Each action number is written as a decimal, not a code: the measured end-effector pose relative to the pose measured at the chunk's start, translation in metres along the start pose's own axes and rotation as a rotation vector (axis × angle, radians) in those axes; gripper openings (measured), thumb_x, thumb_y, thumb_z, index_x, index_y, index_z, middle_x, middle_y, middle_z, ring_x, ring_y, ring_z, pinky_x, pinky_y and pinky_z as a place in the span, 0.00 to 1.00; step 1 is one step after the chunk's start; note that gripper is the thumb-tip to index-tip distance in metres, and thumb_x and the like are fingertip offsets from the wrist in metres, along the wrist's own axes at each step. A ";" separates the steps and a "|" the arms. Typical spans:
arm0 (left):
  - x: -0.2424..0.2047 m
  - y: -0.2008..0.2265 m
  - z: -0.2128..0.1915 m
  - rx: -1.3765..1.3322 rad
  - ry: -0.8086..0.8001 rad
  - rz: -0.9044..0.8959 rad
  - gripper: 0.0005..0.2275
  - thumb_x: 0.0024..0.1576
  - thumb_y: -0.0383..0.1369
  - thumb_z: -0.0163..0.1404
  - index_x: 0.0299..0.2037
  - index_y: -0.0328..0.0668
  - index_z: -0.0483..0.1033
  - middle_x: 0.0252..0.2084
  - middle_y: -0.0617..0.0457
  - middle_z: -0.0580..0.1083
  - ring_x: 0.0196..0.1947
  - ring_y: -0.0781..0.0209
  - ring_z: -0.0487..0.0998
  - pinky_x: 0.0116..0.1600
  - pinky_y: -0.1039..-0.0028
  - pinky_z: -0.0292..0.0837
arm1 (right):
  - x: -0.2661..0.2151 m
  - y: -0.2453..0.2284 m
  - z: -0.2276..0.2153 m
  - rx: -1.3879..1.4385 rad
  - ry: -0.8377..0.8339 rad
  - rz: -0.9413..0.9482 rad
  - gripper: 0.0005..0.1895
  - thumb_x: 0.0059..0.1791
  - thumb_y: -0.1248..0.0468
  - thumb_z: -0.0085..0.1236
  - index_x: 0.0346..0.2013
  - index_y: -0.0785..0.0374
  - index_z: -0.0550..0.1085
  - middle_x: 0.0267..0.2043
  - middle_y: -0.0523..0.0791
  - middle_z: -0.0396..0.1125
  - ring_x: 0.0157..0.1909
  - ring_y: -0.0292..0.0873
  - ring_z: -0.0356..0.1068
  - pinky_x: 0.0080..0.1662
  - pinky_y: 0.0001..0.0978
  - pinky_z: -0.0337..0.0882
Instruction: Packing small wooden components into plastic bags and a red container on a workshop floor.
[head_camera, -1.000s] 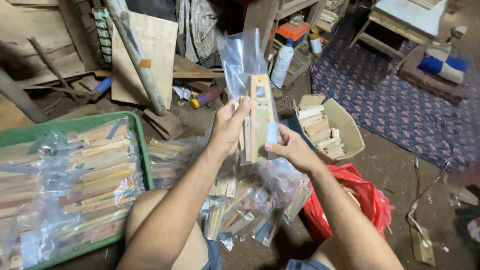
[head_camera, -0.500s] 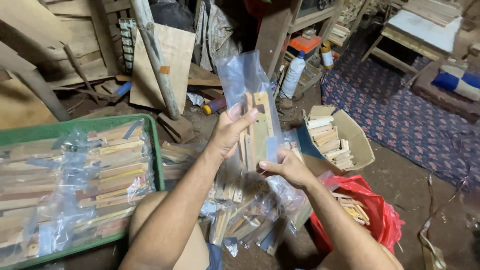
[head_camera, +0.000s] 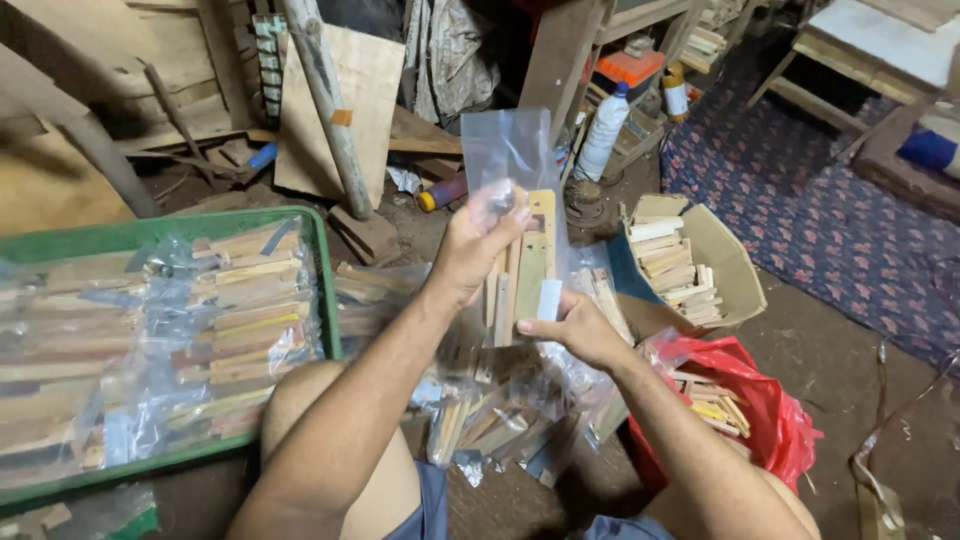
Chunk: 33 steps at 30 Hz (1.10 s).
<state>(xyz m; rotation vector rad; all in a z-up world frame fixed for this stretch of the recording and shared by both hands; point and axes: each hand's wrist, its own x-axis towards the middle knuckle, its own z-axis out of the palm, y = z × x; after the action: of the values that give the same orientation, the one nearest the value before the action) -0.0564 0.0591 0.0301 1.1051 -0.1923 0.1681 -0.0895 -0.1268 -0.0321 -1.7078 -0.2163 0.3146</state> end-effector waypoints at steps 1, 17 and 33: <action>0.002 0.003 -0.004 0.002 0.019 -0.005 0.17 0.53 0.34 0.66 0.50 0.43 0.78 0.43 0.52 0.80 0.43 0.69 0.80 0.48 0.77 0.78 | -0.002 0.001 0.001 0.001 -0.017 0.011 0.16 0.39 0.66 0.78 0.37 0.68 0.82 0.31 0.46 0.77 0.32 0.37 0.72 0.40 0.31 0.74; -0.050 0.053 -0.029 0.500 -0.170 0.124 0.12 0.65 0.43 0.49 0.47 0.48 0.84 0.32 0.48 0.82 0.33 0.65 0.79 0.35 0.73 0.78 | 0.028 -0.062 0.003 -0.010 0.188 -0.443 0.05 0.50 0.66 0.68 0.39 0.63 0.81 0.27 0.45 0.74 0.31 0.32 0.71 0.38 0.24 0.75; -0.040 0.050 -0.048 0.110 -0.008 -0.047 0.25 0.67 0.49 0.39 0.53 0.30 0.73 0.45 0.34 0.79 0.46 0.48 0.83 0.50 0.55 0.83 | 0.038 -0.056 0.018 0.144 -0.031 -0.492 0.33 0.55 0.42 0.50 0.65 0.65 0.67 0.50 0.45 0.72 0.53 0.35 0.68 0.57 0.35 0.72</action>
<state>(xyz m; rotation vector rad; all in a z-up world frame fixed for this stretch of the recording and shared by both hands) -0.1030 0.1230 0.0435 1.2194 -0.1657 0.1335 -0.0581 -0.0887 0.0171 -1.4533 -0.6091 -0.0099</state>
